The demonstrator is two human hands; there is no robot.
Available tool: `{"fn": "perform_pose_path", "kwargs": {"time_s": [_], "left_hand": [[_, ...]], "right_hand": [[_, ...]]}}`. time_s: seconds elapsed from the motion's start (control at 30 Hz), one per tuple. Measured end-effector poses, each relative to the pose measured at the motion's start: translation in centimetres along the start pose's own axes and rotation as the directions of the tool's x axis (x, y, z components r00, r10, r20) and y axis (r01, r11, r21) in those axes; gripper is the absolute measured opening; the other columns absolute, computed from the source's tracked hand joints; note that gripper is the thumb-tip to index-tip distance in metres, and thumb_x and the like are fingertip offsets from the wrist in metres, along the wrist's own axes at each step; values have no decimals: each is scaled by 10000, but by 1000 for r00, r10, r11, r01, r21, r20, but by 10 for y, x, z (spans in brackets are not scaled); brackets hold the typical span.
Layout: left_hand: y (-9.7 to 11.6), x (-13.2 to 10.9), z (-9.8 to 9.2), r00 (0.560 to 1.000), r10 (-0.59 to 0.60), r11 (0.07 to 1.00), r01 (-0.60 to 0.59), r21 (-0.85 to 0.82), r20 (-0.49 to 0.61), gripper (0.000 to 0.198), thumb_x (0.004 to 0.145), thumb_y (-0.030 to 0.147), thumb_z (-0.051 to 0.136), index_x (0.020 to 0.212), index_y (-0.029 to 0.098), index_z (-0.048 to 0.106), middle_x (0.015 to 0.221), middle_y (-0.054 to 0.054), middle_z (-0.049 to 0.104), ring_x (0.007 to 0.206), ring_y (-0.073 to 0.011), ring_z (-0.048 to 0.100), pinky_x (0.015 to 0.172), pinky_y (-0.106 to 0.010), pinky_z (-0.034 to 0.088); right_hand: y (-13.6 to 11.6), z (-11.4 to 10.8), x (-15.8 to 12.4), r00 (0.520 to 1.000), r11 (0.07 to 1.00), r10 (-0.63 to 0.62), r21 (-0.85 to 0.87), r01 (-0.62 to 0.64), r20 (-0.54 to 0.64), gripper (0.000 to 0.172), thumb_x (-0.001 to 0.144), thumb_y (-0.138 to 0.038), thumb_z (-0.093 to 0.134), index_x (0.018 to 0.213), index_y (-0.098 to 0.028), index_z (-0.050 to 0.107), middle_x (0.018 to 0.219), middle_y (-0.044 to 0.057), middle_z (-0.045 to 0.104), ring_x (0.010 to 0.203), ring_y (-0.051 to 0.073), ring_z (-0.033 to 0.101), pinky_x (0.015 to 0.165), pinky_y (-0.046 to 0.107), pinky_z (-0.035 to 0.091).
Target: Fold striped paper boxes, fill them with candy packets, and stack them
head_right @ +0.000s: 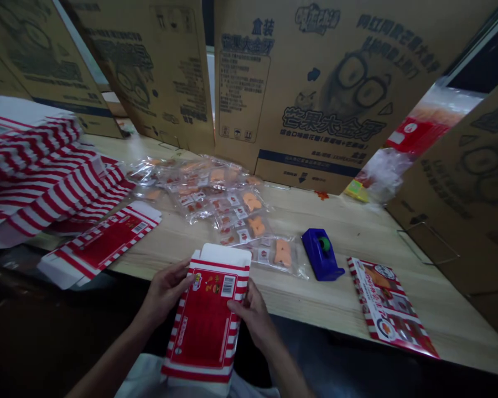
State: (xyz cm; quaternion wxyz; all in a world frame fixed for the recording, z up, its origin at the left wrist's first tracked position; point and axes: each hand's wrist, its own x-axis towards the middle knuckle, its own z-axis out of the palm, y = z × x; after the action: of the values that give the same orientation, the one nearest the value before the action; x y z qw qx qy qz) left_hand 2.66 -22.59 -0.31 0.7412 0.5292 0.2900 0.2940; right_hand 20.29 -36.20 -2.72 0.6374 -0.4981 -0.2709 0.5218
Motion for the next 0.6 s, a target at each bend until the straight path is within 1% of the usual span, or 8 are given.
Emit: {"fn": "perform_pose_path", "kwargs": {"time_s": [0.1, 0.2, 0.27, 0.33, 0.4, 0.5, 0.53, 0.6], "left_hand": [[-12, 1, -3, 1000, 9, 999, -9, 46, 9, 557, 799, 330, 701, 1310, 180, 538, 1164, -92, 698, 1000, -238, 678, 916, -383, 534], [-15, 0, -8, 999, -31, 998, 28, 57, 40, 615, 797, 335, 702, 1350, 181, 482, 1140, -97, 701, 935, -223, 690, 864, -379, 553], [-13, 0, -12, 991, -107, 993, 103, 59, 78, 595, 788, 345, 710, 1314, 165, 498, 1001, -89, 735, 834, -218, 701, 771, -364, 570], [-11, 1, -15, 985, -147, 987, 140, 83, 93, 500, 783, 366, 713, 1211, 156, 565, 878, -64, 738, 775, -209, 694, 712, -335, 562], [-11, 2, -16, 991, -118, 983, 109, 145, 57, 328, 805, 398, 679, 1016, 148, 653, 839, -51, 722, 772, -194, 675, 707, -305, 543], [-16, 4, -14, 998, -58, 978, 65, 200, -38, 295, 812, 413, 653, 716, 133, 655, 795, -42, 688, 763, -167, 639, 703, -266, 511], [-17, 5, -14, 996, -55, 980, 67, 187, -68, 285, 790, 404, 675, 706, 133, 644, 784, -37, 677, 742, -157, 630, 688, -256, 503], [-19, 7, -15, 992, -58, 988, 73, 134, -115, 270, 730, 372, 731, 855, 148, 647, 808, -21, 666, 711, -137, 622, 661, -241, 493]], "right_hand": [[5, -9, 0, 969, 975, -184, -160, 158, -166, 611, 736, -322, 780, 1269, -295, 483, 1198, 55, 637, 955, 206, 664, 869, 368, 532], [5, -17, 3, 967, 950, -207, -266, 163, -146, 565, 770, -330, 751, 1278, -270, 510, 1102, 53, 669, 875, 190, 660, 812, 334, 538], [4, -19, 6, 970, 933, -213, -318, 166, -117, 498, 802, -352, 716, 1259, -240, 557, 983, 47, 694, 826, 192, 653, 760, 319, 537], [2, -19, 8, 958, 895, -263, -401, 197, -117, 344, 831, -369, 679, 1138, -216, 652, 909, 44, 693, 792, 191, 642, 729, 307, 526], [0, -18, 12, 936, 839, -338, -484, 250, -101, 213, 859, -380, 634, 928, -202, 728, 919, 59, 686, 852, 205, 635, 766, 310, 511], [0, -17, 16, 924, 804, -376, -523, 284, -75, 247, 848, -378, 640, 702, -193, 713, 961, 73, 670, 942, 220, 614, 825, 310, 487], [0, -17, 17, 931, 826, -352, -498, 264, -91, 214, 826, -378, 669, 720, -195, 703, 953, 66, 664, 896, 206, 618, 798, 303, 493], [0, -17, 17, 954, 897, -267, -395, 196, -133, 213, 771, -379, 731, 902, -218, 683, 955, 40, 653, 760, 161, 609, 720, 284, 506]]}}
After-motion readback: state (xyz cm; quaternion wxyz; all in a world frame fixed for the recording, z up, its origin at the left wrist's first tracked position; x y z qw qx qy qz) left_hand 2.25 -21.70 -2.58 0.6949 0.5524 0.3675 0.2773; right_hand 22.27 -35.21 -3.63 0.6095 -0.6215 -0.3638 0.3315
